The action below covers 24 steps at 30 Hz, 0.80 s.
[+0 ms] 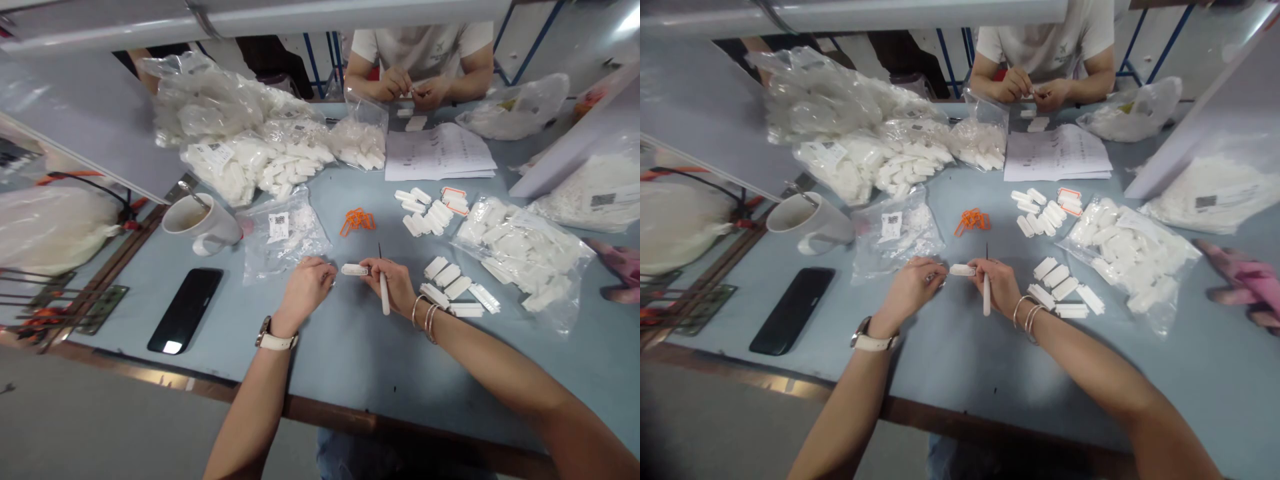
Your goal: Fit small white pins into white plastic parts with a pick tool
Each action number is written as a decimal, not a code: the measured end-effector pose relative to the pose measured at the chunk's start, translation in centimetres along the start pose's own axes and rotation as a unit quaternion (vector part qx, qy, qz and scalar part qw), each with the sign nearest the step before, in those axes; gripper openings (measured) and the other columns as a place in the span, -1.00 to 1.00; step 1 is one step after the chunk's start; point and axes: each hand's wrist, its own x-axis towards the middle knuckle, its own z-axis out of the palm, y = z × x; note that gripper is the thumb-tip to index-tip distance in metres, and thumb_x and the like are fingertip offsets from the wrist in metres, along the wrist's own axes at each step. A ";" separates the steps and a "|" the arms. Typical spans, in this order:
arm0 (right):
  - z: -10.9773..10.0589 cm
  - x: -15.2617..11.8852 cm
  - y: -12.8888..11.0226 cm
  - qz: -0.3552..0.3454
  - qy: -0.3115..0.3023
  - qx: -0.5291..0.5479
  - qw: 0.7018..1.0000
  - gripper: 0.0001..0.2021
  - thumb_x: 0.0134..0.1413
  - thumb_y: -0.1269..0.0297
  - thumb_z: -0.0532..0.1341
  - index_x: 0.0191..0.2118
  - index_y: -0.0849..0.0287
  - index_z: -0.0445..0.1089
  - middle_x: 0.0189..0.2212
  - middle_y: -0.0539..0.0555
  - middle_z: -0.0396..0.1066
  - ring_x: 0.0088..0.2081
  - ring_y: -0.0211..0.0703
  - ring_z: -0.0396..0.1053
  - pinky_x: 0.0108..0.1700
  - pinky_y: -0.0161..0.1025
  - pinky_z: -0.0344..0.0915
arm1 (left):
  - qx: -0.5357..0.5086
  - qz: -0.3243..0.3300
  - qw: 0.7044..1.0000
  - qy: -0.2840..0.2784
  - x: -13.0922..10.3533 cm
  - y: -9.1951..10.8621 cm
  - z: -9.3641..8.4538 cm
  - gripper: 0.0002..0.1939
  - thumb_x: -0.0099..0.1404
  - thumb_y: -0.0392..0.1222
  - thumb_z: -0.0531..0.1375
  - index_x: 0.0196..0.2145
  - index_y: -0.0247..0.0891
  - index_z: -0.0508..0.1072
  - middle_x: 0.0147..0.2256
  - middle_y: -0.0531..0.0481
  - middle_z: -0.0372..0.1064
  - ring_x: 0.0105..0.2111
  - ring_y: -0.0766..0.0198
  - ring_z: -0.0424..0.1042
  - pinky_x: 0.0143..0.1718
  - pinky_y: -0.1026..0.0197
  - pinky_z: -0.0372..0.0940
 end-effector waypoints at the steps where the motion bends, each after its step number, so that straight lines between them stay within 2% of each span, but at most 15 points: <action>1: 0.0 0.0 0.0 0.002 -0.001 -0.001 1.000 -0.76 -0.02 0.44 0.23 -0.58 0.11 0.18 -0.31 0.03 0.55 -0.35 -0.20 0.47 -0.25 -0.27 0.39 | 0.013 0.004 1.000 0.000 0.0 0.1 0.1 -0.84 0.22 -0.33 0.13 -0.41 -0.24 0.51 -0.42 -0.06 0.41 -0.37 0.17 0.32 -0.25 0.13 0.25; 6: 0.0 -0.1 0.1 0.007 -0.005 -0.003 1.000 -0.77 -0.02 0.42 0.23 -0.58 0.11 0.19 -0.30 0.04 0.55 -0.35 -0.19 0.47 -0.24 -0.26 0.38 | 0.040 0.006 0.999 0.022 0.2 0.7 0.5 -0.82 0.22 -0.34 0.11 -0.45 -0.25 0.49 -0.43 -0.09 0.40 -0.38 0.15 0.32 -0.26 0.11 0.25; 8: 0.0 0.0 0.1 0.009 -0.005 -0.004 1.000 -0.77 -0.01 0.40 0.22 -0.58 0.11 0.20 -0.31 0.04 0.55 -0.36 -0.20 0.46 -0.25 -0.27 0.38 | -0.002 -0.008 0.998 0.054 0.2 0.9 0.3 -0.84 0.20 -0.36 0.10 -0.46 -0.25 0.46 -0.43 -0.06 0.42 -0.38 0.18 0.34 -0.24 0.13 0.26; 11: 0.1 0.0 0.1 0.006 -0.005 -0.002 1.000 -0.78 0.00 0.40 0.20 -0.59 0.11 0.21 -0.32 0.03 0.55 -0.37 -0.21 0.45 -0.25 -0.29 0.37 | -0.093 -0.067 0.987 0.109 0.2 1.3 -0.1 -0.88 0.16 -0.34 0.12 -0.45 -0.24 0.44 -0.49 0.01 0.41 -0.44 0.25 0.34 -0.33 0.21 0.27; 14: 0.1 0.0 0.0 0.003 0.001 0.007 1.000 -0.79 -0.01 0.41 0.18 -0.60 0.11 0.21 -0.34 0.02 0.54 -0.37 -0.22 0.46 -0.27 -0.30 0.37 | -0.181 -0.098 0.970 0.128 0.1 2.1 -0.3 -0.92 0.16 -0.27 0.16 -0.44 -0.24 0.46 -0.52 0.06 0.38 -0.51 0.33 0.32 -0.44 0.27 0.24; 18: 0.2 0.0 0.2 0.005 0.002 0.012 1.000 -0.78 0.00 0.40 0.17 -0.61 0.11 0.20 -0.35 0.01 0.54 -0.35 -0.22 0.47 -0.26 -0.31 0.37 | -0.233 -0.045 0.963 0.128 0.0 3.5 0.1 -0.93 0.17 -0.28 0.18 -0.39 -0.23 0.49 -0.50 0.07 0.39 -0.49 0.35 0.34 -0.42 0.30 0.27; 21: 0.4 -0.1 0.4 0.006 0.001 0.011 1.000 -0.78 0.01 0.36 0.18 -0.60 0.11 0.23 -0.34 0.02 0.54 -0.33 -0.20 0.47 -0.24 -0.28 0.39 | -0.222 -0.002 0.968 0.119 -0.1 4.4 0.5 -0.90 0.17 -0.34 0.17 -0.38 -0.20 0.47 -0.46 0.07 0.42 -0.41 0.32 0.38 -0.34 0.28 0.31; 24: 0.5 -0.3 0.5 0.000 0.002 0.017 1.000 -0.81 0.01 0.38 0.16 -0.59 0.12 0.26 -0.33 0.05 0.53 -0.32 -0.18 0.48 -0.26 -0.25 0.40 | -0.198 0.005 0.973 0.117 -0.1 4.9 0.7 -0.89 0.20 -0.35 0.16 -0.38 -0.19 0.46 -0.44 0.06 0.44 -0.37 0.30 0.40 -0.30 0.26 0.33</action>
